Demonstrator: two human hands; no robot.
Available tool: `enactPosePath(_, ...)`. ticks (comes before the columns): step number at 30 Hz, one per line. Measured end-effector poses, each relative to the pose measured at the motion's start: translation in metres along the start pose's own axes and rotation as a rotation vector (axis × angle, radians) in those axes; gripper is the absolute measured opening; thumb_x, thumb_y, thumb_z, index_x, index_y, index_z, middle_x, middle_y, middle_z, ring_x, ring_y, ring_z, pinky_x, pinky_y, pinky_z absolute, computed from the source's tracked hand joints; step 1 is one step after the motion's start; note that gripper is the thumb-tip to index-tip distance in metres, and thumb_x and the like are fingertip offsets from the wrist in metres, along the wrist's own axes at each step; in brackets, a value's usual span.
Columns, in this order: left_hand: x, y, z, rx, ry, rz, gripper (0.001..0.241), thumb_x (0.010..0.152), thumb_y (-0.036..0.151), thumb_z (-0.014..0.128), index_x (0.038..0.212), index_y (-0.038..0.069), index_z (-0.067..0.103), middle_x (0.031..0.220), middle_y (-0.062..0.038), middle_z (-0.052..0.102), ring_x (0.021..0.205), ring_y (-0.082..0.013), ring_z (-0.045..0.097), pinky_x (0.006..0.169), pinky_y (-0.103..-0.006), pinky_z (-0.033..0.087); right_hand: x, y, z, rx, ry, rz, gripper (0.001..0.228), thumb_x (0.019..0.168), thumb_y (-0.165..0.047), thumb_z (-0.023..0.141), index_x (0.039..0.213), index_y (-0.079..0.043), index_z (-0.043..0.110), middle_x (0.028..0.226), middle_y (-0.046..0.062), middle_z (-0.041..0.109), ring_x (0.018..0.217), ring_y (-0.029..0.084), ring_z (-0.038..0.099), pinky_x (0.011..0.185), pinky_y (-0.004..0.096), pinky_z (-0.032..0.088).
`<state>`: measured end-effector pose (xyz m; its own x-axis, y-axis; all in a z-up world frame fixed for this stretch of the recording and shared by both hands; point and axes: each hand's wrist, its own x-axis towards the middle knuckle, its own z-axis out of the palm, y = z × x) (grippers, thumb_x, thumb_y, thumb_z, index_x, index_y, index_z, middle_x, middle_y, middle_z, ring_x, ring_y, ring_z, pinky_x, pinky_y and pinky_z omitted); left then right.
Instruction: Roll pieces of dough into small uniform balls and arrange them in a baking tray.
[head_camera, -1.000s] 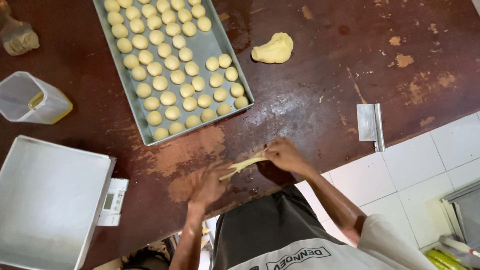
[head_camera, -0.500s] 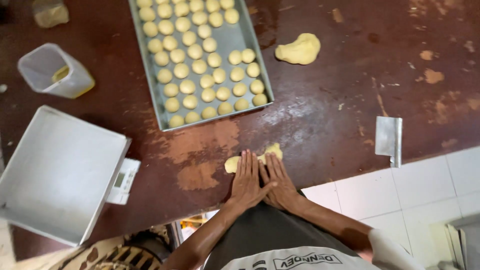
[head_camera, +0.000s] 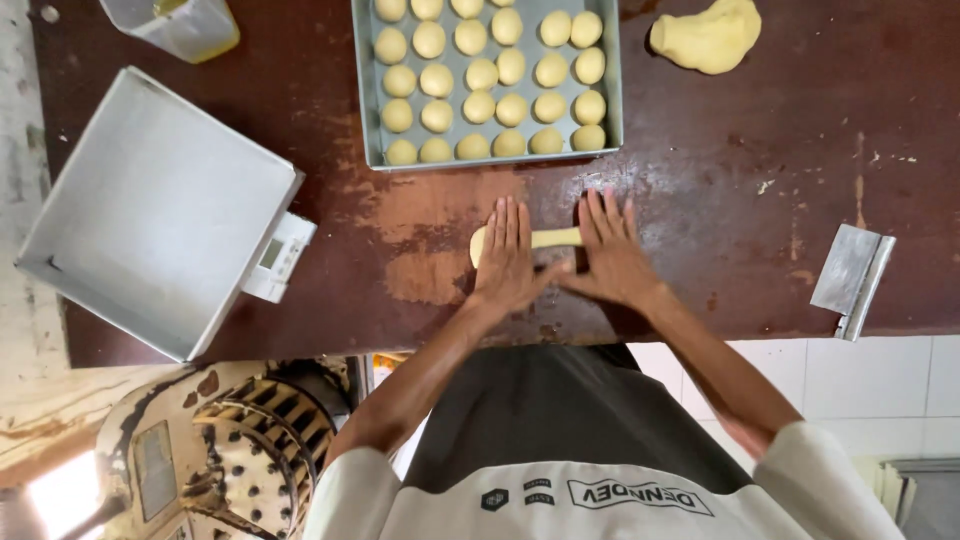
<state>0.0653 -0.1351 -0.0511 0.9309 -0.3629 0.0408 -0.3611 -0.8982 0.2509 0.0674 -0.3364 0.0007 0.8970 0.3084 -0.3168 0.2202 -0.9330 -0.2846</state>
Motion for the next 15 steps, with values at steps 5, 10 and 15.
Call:
enactPosePath(5,-0.091,0.022,-0.040,-0.184,-0.155,-0.026,0.128,0.078,0.092,0.037,0.159,-0.006,0.024,0.162,-0.037,0.020,0.154,-0.0497,0.017,0.127,-0.0544,0.012,-0.080,-0.032,0.064,-0.082,0.173,-0.028,0.119,0.084,-0.080,0.049,0.158,0.009,0.023,0.164,0.037,0.020,0.154,0.052,0.014,0.126,0.061,0.012)
enactPosePath(10,-0.052,-0.005,-0.014,0.064,0.079,-0.053,0.113,0.084,0.092,0.029,0.165,0.013,0.022,0.162,-0.033,0.029,0.151,-0.0521,0.027,0.120,-0.0640,0.022,-0.022,-0.027,0.045,-0.036,0.278,0.190,0.109,0.093,-0.065,0.055,0.159,0.012,0.013,0.158,0.047,0.014,0.149,0.063,0.009,0.119,0.072,0.011)
enactPosePath(15,0.039,-0.055,0.010,0.217,0.166,-0.141,0.114,0.087,0.089,0.037,0.163,0.006,0.024,0.158,-0.032,0.037,0.153,-0.0479,0.023,0.121,-0.0714,0.007,0.057,0.043,-0.001,0.130,0.403,0.534,0.111,0.107,-0.070,0.049,0.162,0.012,0.001,0.163,0.041,-0.012,0.149,0.057,-0.019,0.116,0.076,-0.011)
